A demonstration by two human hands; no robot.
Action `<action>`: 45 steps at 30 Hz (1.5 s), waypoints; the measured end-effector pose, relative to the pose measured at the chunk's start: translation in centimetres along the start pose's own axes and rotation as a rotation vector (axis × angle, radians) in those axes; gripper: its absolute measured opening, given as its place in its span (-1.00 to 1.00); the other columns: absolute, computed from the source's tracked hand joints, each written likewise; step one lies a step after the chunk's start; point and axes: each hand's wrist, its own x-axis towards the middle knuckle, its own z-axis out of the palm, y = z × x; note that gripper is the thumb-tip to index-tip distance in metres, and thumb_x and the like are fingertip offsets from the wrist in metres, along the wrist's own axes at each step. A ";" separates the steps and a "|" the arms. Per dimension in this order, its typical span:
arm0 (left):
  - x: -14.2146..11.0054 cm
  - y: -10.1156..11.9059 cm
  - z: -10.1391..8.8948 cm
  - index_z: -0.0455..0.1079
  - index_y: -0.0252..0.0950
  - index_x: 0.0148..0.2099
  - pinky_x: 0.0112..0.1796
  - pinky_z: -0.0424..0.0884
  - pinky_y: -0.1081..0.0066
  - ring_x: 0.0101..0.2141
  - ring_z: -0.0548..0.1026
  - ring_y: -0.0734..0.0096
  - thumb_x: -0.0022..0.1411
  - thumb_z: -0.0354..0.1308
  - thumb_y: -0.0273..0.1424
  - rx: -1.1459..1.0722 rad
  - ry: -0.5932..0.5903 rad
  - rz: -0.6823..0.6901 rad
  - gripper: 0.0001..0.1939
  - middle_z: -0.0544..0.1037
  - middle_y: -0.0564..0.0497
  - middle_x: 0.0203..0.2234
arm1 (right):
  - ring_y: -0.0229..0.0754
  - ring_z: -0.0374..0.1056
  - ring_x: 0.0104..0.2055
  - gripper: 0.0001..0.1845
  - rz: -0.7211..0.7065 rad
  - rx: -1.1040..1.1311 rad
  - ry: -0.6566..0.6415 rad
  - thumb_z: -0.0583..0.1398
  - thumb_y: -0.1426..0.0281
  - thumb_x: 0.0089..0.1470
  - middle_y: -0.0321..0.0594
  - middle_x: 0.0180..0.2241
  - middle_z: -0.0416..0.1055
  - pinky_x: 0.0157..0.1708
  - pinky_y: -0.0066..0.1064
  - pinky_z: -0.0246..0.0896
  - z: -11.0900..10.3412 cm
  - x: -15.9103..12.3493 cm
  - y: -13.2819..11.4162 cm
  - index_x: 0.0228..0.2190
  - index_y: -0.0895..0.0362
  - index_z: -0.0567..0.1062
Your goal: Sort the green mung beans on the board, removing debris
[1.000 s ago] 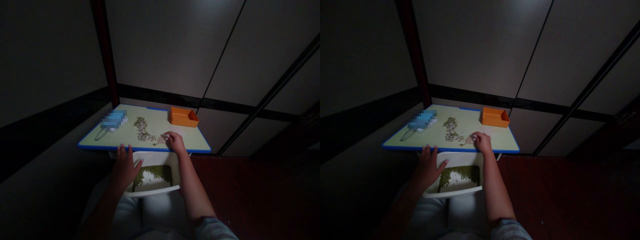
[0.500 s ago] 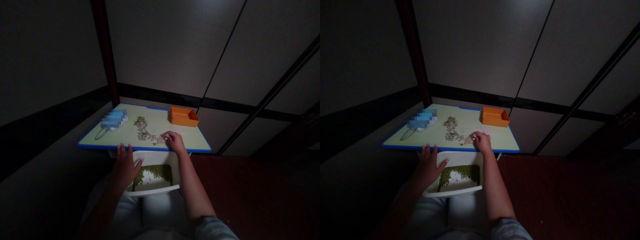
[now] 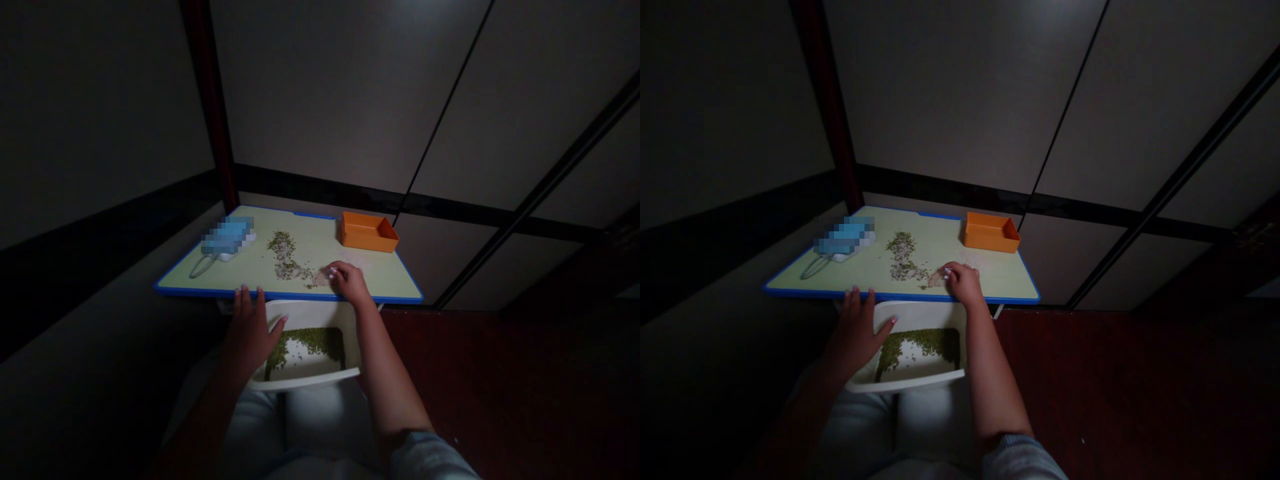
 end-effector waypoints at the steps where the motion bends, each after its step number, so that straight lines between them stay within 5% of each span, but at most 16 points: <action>1: 0.0 0.0 0.0 0.05 -0.60 0.26 0.18 0.09 -0.10 0.31 -0.14 -0.24 0.13 0.04 -0.09 0.000 0.001 -0.001 -0.18 -0.05 -0.54 0.29 | -0.16 0.37 -0.15 -0.72 0.000 0.011 0.007 0.04 0.41 0.14 -0.29 -0.20 0.53 -0.05 -0.28 0.20 0.0 0.0 0.0 -0.22 0.01 0.53; 27: 0.0 0.2 -0.2 0.05 -0.61 0.26 0.18 0.08 -0.08 0.30 -0.13 -0.26 0.14 0.04 -0.10 0.003 -0.017 -0.013 -0.18 -0.05 -0.56 0.28 | -0.20 0.40 -0.18 -0.74 -0.051 0.082 -0.016 0.07 0.40 0.15 -0.27 -0.25 0.54 -0.08 -0.37 0.22 -0.2 0.0 -0.8 -0.26 0.06 0.55; 45: 0.0 0.3 -0.3 0.04 -0.57 0.27 0.17 0.10 -0.12 0.31 -0.14 -0.24 0.13 0.05 -0.11 -0.029 0.001 -0.018 -0.19 -0.06 -0.52 0.29 | -0.16 0.40 -0.18 -0.73 0.090 -0.028 0.029 0.07 0.41 0.12 -0.27 -0.26 0.54 -0.07 -0.32 0.21 -0.2 -0.1 -0.5 -0.22 0.01 0.54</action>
